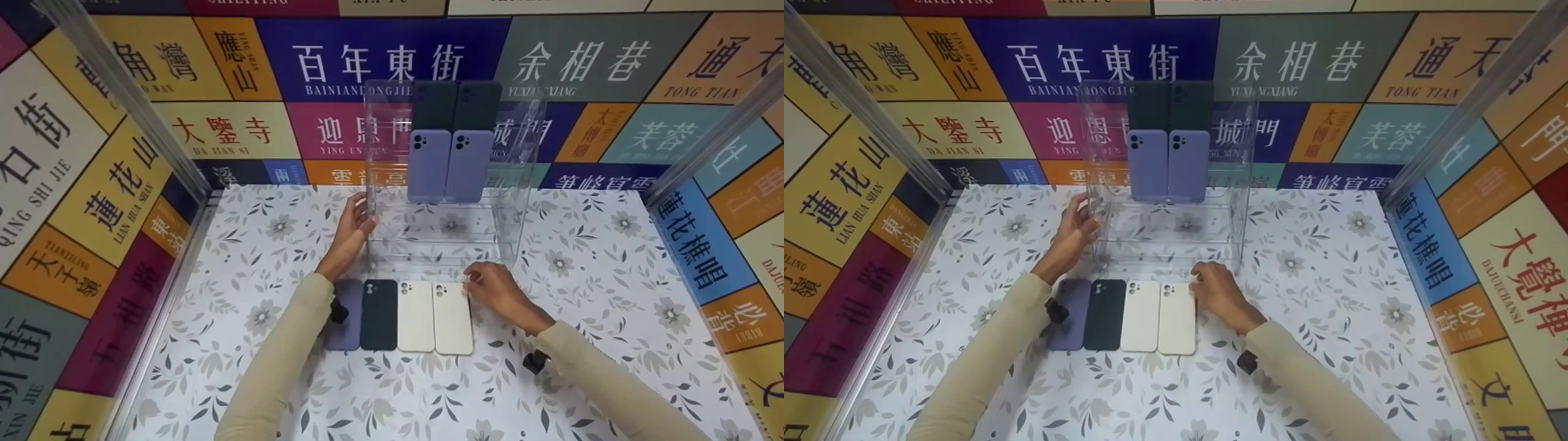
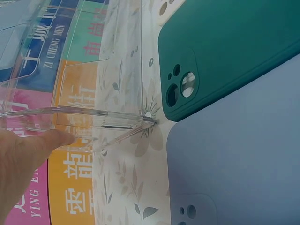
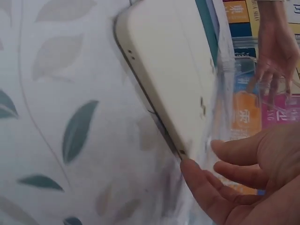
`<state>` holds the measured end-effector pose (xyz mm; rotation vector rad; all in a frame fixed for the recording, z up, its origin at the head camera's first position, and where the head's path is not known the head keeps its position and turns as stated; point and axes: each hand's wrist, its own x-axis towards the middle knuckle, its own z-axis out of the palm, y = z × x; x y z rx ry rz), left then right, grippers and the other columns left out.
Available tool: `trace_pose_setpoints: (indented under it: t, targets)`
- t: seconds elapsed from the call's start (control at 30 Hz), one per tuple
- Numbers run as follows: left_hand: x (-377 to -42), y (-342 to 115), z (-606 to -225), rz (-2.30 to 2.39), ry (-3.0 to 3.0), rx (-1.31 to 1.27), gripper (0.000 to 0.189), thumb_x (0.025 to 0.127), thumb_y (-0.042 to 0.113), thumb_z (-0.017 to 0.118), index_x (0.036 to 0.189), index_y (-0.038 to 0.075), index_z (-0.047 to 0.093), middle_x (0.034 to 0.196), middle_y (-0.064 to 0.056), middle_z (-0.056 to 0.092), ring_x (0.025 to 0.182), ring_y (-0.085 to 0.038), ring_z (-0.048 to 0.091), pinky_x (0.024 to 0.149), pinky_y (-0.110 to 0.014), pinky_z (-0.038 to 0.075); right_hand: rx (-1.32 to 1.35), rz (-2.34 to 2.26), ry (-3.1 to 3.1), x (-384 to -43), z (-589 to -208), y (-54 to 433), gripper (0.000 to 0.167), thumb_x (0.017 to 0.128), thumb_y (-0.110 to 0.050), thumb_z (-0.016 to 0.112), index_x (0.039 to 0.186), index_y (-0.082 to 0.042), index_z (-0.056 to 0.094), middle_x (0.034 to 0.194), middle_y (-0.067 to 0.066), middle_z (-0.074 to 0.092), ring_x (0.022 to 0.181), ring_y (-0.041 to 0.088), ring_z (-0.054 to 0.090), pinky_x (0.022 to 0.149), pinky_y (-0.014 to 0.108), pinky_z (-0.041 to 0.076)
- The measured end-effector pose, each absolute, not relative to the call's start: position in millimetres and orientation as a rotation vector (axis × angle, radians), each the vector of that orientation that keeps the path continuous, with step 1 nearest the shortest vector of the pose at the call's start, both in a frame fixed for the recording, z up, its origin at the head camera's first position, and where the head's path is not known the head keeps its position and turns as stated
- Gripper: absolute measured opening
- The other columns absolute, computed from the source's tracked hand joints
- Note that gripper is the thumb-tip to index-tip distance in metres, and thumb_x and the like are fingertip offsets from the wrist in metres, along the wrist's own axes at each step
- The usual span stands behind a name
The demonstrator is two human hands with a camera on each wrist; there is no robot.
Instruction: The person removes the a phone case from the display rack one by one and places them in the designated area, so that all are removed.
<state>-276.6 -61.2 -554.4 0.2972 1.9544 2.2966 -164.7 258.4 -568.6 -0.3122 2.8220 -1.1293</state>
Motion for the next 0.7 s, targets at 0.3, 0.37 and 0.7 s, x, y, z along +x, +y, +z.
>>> trace_pose_setpoints:
  t: [0.3, 0.37, 0.7]
  targets:
    - [-277, -64, -556, 2.293, 1.931, 0.316, 0.06, 0.109, 0.001, 0.059, 0.163, 0.004, 0.033, 0.17, -0.025, 0.04, 0.157, -0.039, 0.042, 0.128, -0.054, 0.037, -0.313, -1.291, 2.902, -175, -535, 278, 0.018, 0.101, 0.0, 0.076, 0.118, 0.005, 0.079, 0.111, 0.021, 0.078, 0.099, 0.039, 0.075, 0.088, 0.055, 0.062]
    - [-277, -64, -557, 2.289, 1.932, 0.328, 0.061, 0.11, 0.001, 0.058, 0.164, 0.004, 0.032, 0.169, -0.025, 0.04, 0.157, -0.039, 0.042, 0.127, -0.054, 0.038, -0.312, -1.334, 2.912, -177, -529, 283, 0.017, 0.101, 0.001, 0.076, 0.118, 0.004, 0.079, 0.113, 0.022, 0.077, 0.1, 0.038, 0.075, 0.09, 0.054, 0.063]
    - [-276, -64, -557, 2.284, 1.925, 0.33, 0.064, 0.111, 0.002, 0.058, 0.167, 0.001, 0.029, 0.17, -0.024, 0.039, 0.157, -0.038, 0.043, 0.127, -0.055, 0.038, -0.313, -1.417, 3.021, -192, -497, 297, 0.018, 0.101, 0.002, 0.075, 0.119, 0.003, 0.079, 0.115, 0.021, 0.076, 0.104, 0.037, 0.075, 0.087, 0.021, 0.058]
